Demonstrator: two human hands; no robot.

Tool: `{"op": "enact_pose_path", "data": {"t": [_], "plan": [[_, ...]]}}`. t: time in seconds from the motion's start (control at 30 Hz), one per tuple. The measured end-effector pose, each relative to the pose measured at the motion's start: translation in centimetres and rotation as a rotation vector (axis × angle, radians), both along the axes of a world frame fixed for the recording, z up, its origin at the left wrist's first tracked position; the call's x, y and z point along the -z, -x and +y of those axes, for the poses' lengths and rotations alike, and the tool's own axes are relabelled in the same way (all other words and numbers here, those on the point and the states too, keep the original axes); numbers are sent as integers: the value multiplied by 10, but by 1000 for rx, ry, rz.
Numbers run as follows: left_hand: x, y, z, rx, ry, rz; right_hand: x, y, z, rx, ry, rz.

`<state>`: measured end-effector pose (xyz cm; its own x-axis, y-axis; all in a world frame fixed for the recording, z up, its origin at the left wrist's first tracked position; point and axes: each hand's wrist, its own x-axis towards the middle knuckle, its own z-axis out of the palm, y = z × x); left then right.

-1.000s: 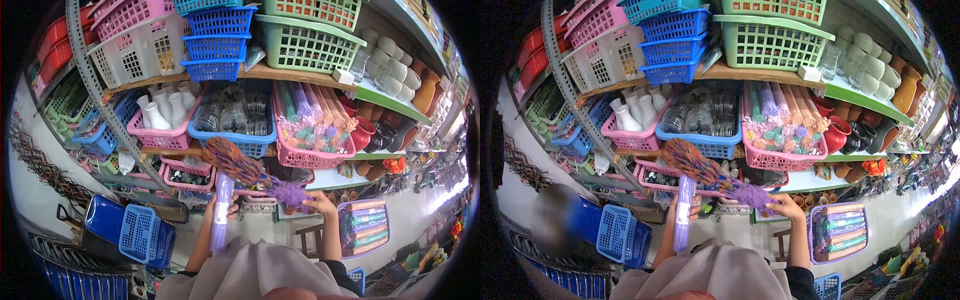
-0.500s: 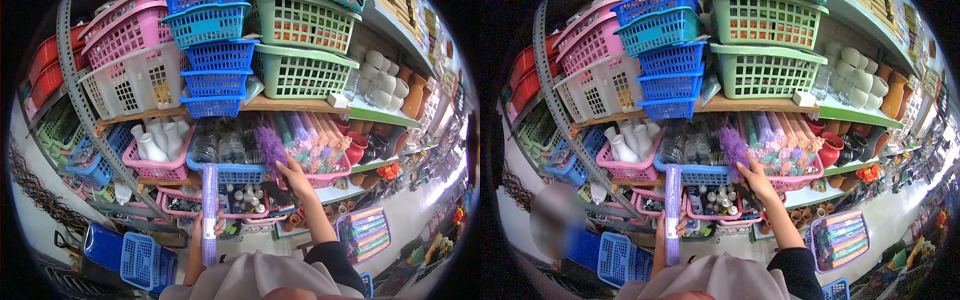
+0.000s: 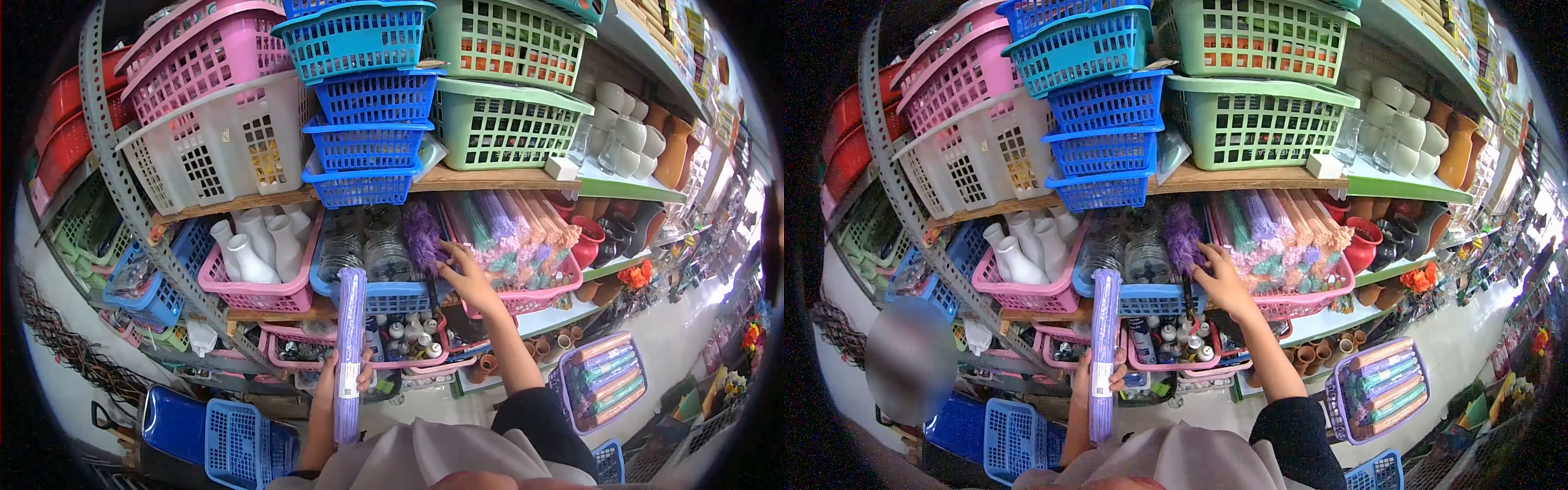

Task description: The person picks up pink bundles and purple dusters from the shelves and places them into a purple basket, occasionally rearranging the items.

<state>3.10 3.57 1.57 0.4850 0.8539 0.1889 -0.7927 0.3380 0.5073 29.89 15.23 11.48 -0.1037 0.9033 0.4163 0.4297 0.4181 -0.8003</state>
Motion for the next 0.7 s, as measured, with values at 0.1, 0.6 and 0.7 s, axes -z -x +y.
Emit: {"op": "enact_pose_path", "data": {"t": [0.1, 0.6, 0.7], "plan": [[-21, -12, 14, 12, -8, 20, 3, -4, -21, 108, -216, -57], [-110, -168, 68, -124, -573, 727, -38, -62, -130, -241, 225, 162], [-115, -179, 91, -257, -961, 1062, -48, -108, -134, -147, 297, 201]]}}
